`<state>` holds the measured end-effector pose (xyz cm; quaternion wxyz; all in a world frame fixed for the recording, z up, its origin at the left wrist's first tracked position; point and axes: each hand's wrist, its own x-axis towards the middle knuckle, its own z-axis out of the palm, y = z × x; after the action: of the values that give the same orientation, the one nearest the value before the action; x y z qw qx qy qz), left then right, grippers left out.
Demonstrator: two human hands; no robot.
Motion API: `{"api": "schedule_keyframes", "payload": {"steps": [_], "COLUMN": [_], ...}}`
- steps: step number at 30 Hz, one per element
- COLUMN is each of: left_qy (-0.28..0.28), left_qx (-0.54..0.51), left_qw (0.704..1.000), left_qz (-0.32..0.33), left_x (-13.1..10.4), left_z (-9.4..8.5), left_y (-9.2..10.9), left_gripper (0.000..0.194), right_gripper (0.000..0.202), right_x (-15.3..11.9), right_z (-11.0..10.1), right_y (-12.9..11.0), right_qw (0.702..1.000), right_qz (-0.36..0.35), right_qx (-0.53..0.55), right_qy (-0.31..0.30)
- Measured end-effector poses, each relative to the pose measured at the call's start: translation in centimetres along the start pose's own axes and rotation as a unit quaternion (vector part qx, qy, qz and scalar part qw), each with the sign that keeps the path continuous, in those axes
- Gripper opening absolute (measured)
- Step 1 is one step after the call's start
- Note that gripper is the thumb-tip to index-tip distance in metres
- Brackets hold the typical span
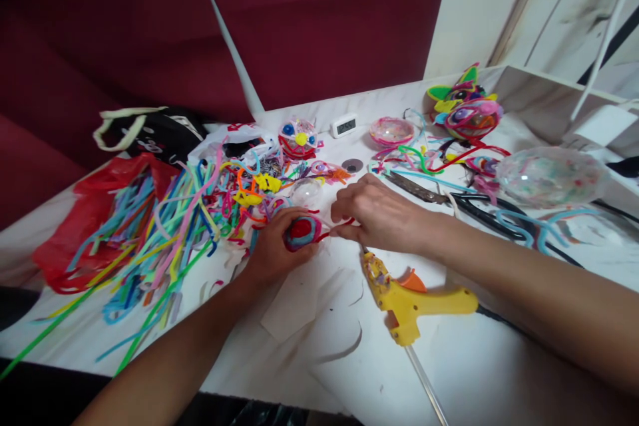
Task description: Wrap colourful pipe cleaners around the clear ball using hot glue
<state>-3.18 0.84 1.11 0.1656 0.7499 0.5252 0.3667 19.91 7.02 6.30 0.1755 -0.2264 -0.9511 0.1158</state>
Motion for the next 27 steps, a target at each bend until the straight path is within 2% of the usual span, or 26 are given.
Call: {"api": "schedule_keyframes", "payload": {"steps": [6, 9, 13, 18, 22, 27], "left_qy": [0.019, 0.026, 0.034, 0.039, 0.041, 0.035], "left_qx": [-0.039, -0.062, -0.097, -0.151, -0.167, -0.178], "left_qw": [0.999, 0.997, 0.994, 0.986, 0.983, 0.982], "left_qz": [-0.017, -0.03, -0.049, -0.066, -0.062, -0.059], "left_x": [0.0, 0.0, -0.1, -0.1, -0.2, -0.3], "left_z": [-0.2, -0.1, 0.2, 0.7, 0.7, 0.8], "left_y": [-0.3, -0.5, -0.6, -0.6, -0.4, -0.3], "left_gripper": [0.046, 0.046, 0.044, 0.039, 0.038, 0.04], "right_gripper": [0.021, 0.025, 0.025, 0.052, 0.057, 0.044], "right_x": [-1.7, -4.0, -8.4, -12.4, -12.5, -11.5], "right_z": [-4.8, -5.5, -3.3, 1.5, 3.4, 3.2], "right_y": [-1.8, -3.4, -4.3, -4.3, -4.6, -5.3], "right_qw": [0.994, 0.991, 0.992, 0.976, 0.965, 0.959], "right_qz": [-0.014, 0.011, 0.01, -0.02, -0.023, -0.015], "right_qx": [-0.061, -0.088, -0.109, -0.212, -0.261, -0.283], "right_qy": [0.089, 0.1, 0.063, 0.036, 0.02, 0.019]}}
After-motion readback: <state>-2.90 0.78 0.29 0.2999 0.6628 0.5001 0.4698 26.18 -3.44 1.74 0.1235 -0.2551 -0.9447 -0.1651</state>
